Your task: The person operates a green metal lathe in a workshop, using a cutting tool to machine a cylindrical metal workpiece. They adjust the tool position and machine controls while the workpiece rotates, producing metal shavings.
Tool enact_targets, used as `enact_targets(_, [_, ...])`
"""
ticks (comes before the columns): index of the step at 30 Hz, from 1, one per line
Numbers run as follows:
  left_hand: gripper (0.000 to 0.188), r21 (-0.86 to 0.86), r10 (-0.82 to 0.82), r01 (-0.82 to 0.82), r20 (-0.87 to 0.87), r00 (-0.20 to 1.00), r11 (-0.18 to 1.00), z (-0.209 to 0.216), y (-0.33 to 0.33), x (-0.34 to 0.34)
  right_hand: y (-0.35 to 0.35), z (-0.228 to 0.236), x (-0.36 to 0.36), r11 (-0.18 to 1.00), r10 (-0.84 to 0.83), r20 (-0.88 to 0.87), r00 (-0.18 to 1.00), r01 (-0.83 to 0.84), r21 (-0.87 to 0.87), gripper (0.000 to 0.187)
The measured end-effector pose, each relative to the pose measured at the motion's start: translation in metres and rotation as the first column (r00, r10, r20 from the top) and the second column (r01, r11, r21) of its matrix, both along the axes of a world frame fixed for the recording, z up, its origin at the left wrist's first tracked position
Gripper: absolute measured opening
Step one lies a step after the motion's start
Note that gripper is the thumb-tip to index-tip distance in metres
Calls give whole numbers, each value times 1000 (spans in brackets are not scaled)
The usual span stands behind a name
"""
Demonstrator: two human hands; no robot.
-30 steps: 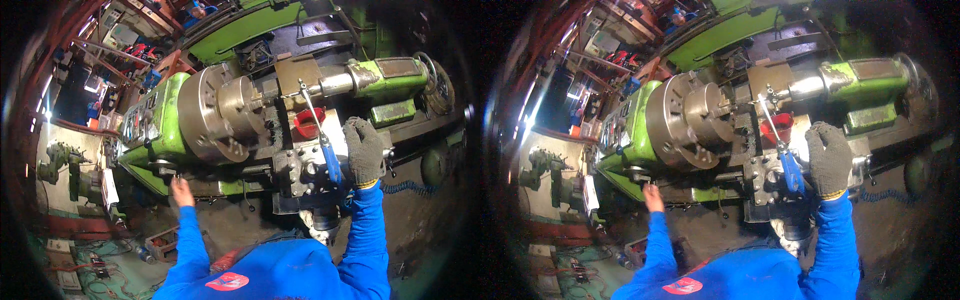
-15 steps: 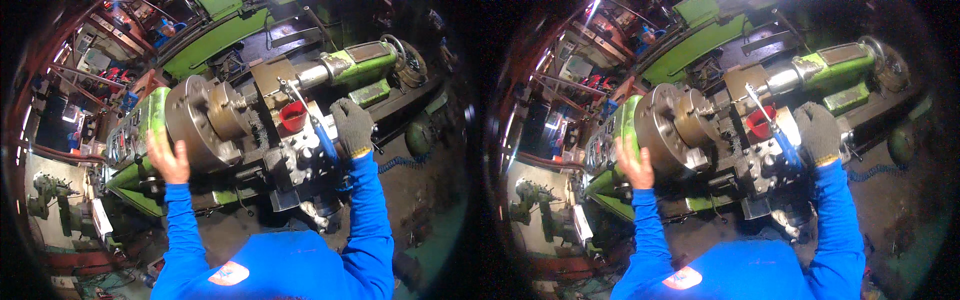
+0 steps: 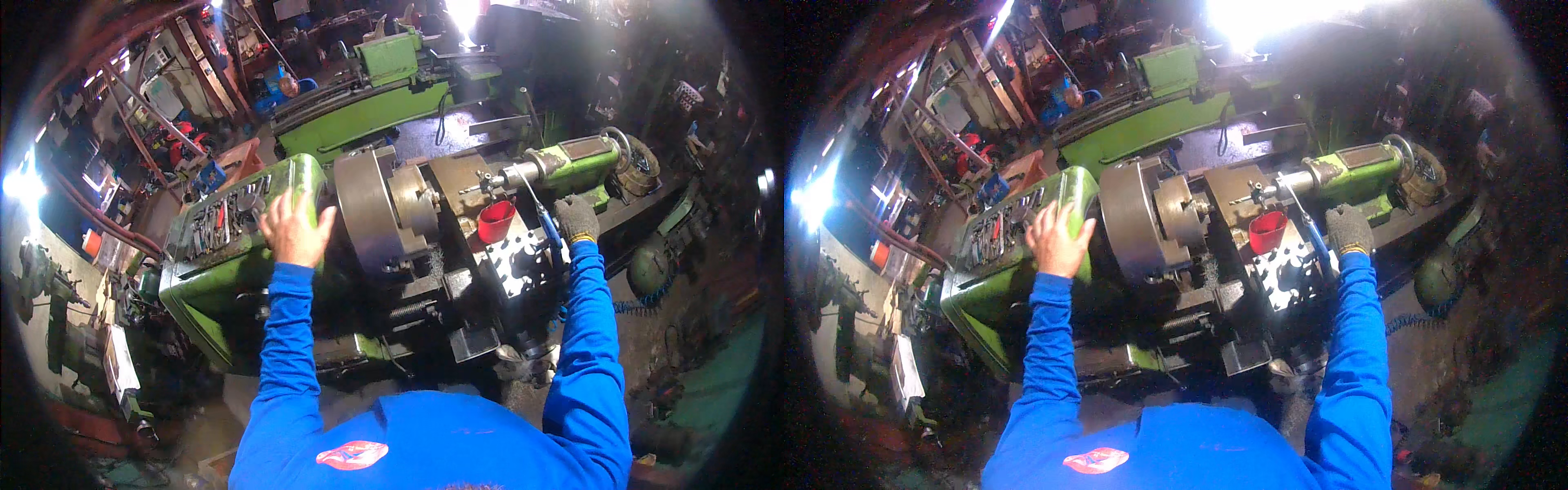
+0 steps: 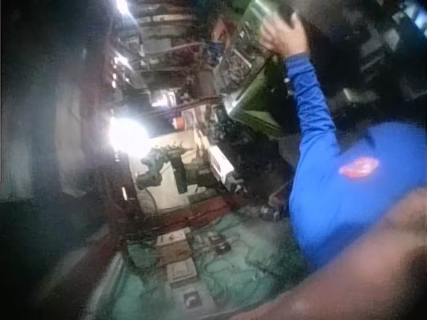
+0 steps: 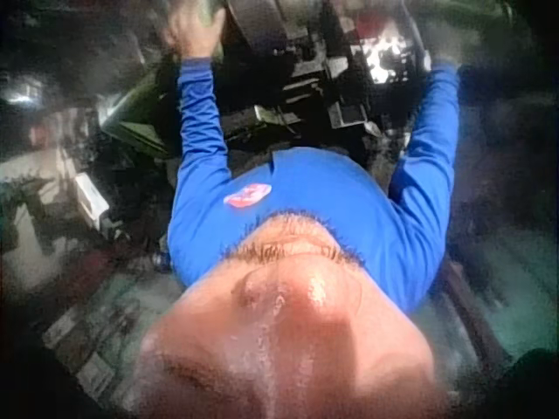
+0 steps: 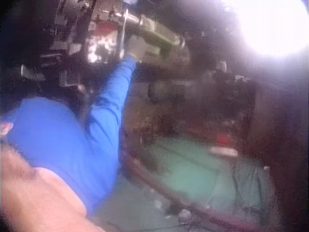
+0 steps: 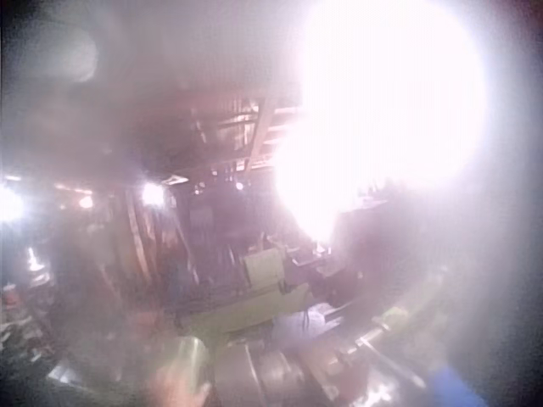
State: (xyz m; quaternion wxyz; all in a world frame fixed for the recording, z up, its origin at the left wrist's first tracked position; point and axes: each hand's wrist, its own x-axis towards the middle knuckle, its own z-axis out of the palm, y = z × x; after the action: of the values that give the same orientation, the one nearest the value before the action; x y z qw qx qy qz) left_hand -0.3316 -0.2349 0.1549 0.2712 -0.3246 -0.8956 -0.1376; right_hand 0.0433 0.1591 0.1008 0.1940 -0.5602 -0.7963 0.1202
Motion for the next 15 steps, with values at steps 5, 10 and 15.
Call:
enact_targets(5, [42, -31, 115, -112, 96, 989, 993, -11, -71, -26, 0, -6, -4, 1000, -8, 31, 999, 9, -23, 49])
enact_targets(10, [22, 144, 101, -109, 67, 993, 984, -35, -62, -24, 40, -37, 5, 1000, 15, 155, 988, -18, 21, 51])
enact_targets(15, [12, 325, -22, 1, 62, 998, 946, -53, -68, -49, 52, -57, 0, 964, 115, 355, 928, -191, 186, 26])
